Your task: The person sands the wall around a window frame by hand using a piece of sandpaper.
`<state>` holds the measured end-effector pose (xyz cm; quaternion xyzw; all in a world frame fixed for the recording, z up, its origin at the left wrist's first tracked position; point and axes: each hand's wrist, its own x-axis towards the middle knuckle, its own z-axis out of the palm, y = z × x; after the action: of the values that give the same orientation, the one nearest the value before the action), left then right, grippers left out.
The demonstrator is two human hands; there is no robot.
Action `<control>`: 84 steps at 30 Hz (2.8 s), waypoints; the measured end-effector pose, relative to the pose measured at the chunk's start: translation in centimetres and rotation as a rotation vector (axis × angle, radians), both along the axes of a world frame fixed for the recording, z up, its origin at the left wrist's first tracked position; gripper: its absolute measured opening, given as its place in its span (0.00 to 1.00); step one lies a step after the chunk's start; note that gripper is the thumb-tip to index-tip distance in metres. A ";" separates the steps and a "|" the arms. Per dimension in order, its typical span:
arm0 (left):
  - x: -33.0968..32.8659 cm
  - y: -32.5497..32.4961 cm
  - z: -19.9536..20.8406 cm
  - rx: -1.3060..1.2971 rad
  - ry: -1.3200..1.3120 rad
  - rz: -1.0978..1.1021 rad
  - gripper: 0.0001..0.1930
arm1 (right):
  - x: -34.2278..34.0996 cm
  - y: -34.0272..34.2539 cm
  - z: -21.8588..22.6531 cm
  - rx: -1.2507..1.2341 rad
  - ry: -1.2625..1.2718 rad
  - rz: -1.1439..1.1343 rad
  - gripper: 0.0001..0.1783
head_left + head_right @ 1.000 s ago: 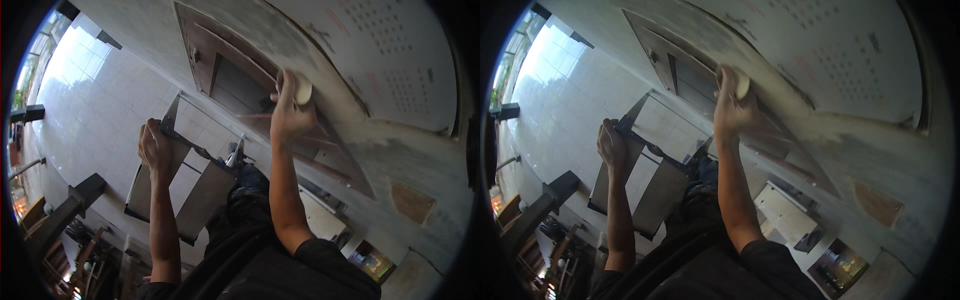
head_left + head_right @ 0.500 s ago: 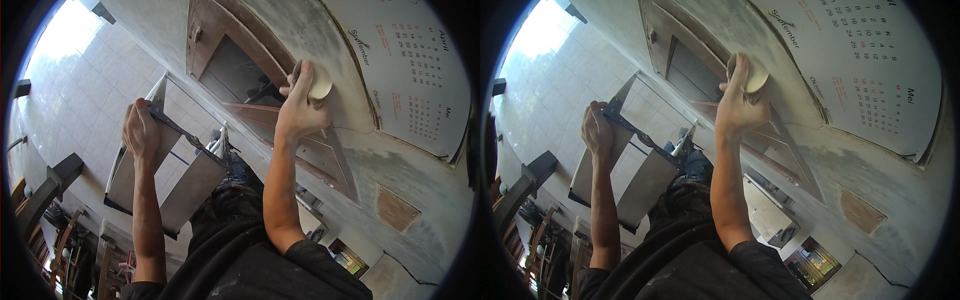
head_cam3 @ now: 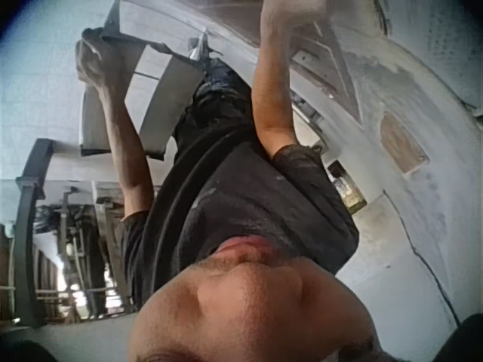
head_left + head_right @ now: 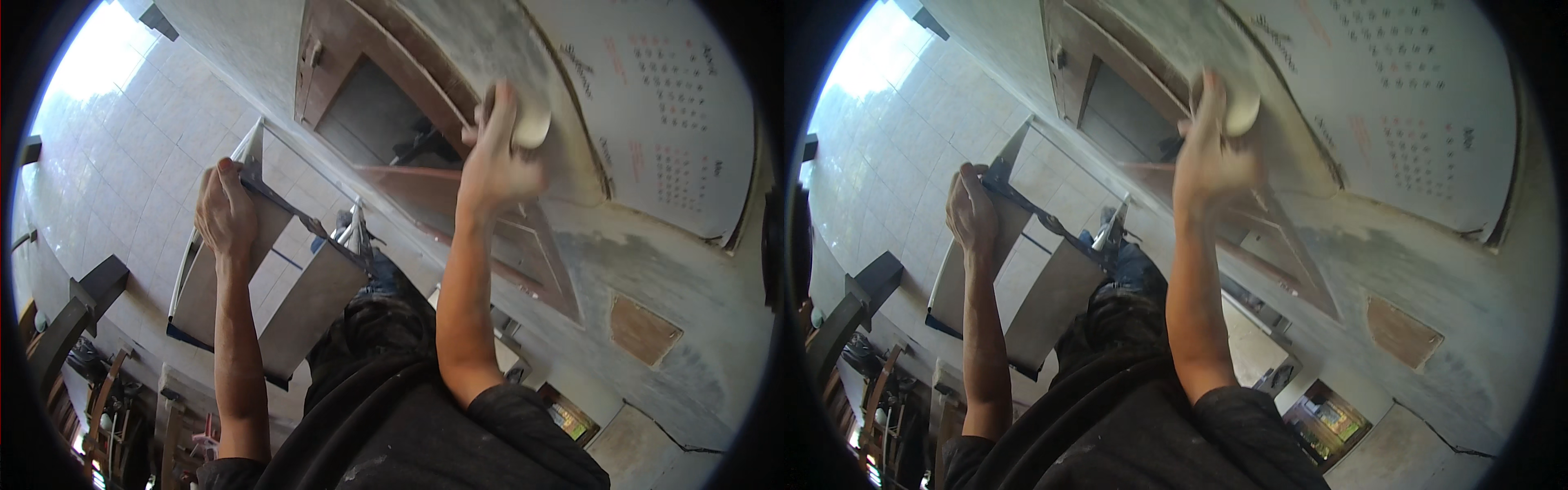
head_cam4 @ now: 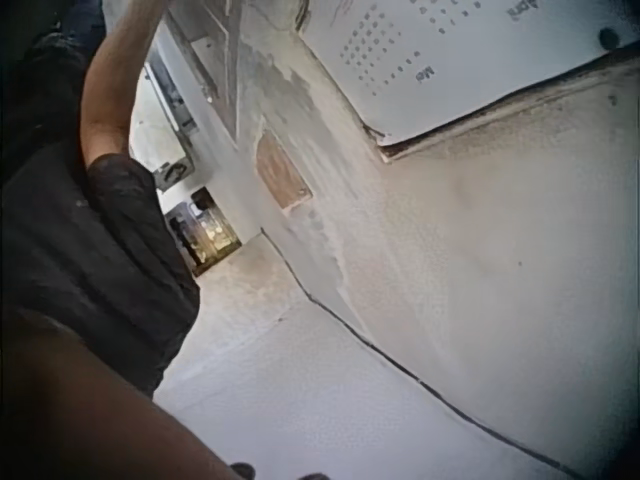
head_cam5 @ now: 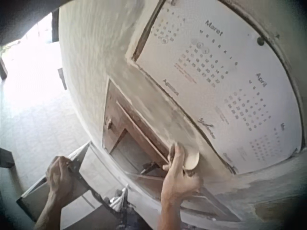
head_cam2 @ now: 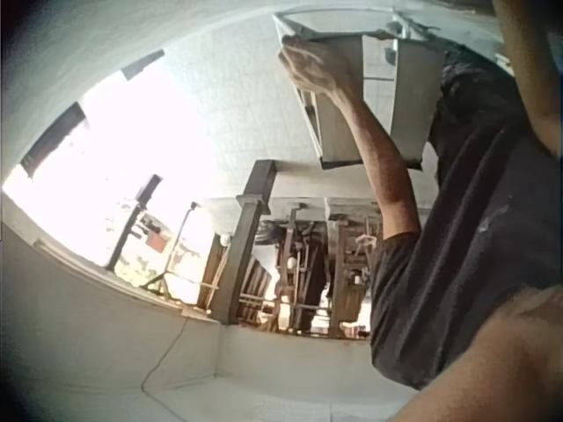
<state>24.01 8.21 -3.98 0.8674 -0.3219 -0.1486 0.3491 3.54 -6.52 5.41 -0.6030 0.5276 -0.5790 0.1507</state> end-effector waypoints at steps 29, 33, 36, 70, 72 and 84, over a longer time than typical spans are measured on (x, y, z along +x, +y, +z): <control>-0.1 -0.2 0.3 -0.036 0.049 0.021 0.31 | -0.4 -0.3 0.2 0.157 0.338 -0.100 0.15; 0.0 0.1 0.0 -0.023 0.037 0.011 0.32 | -2.1 0.8 0.2 0.158 0.250 -0.072 0.12; 0.1 -0.4 0.1 -0.031 0.034 0.006 0.32 | -3.0 0.8 0.8 0.159 0.320 -0.062 0.11; 0.1 0.2 0.2 -0.051 0.080 0.071 0.33 | -0.7 -0.1 2.6 0.103 0.553 -0.167 0.25; 0.5 0.6 -0.1 -0.068 0.115 0.088 0.34 | -1.8 0.3 1.9 0.078 0.619 -0.203 0.23; 0.8 0.6 -0.6 -0.121 0.113 0.090 0.31 | -1.6 -0.7 1.7 -0.157 0.720 -0.211 0.27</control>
<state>24.85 8.85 -4.60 0.8486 -0.2707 -0.1616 0.4249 1.91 -7.21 7.13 -0.7201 0.5598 -0.3811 -0.1513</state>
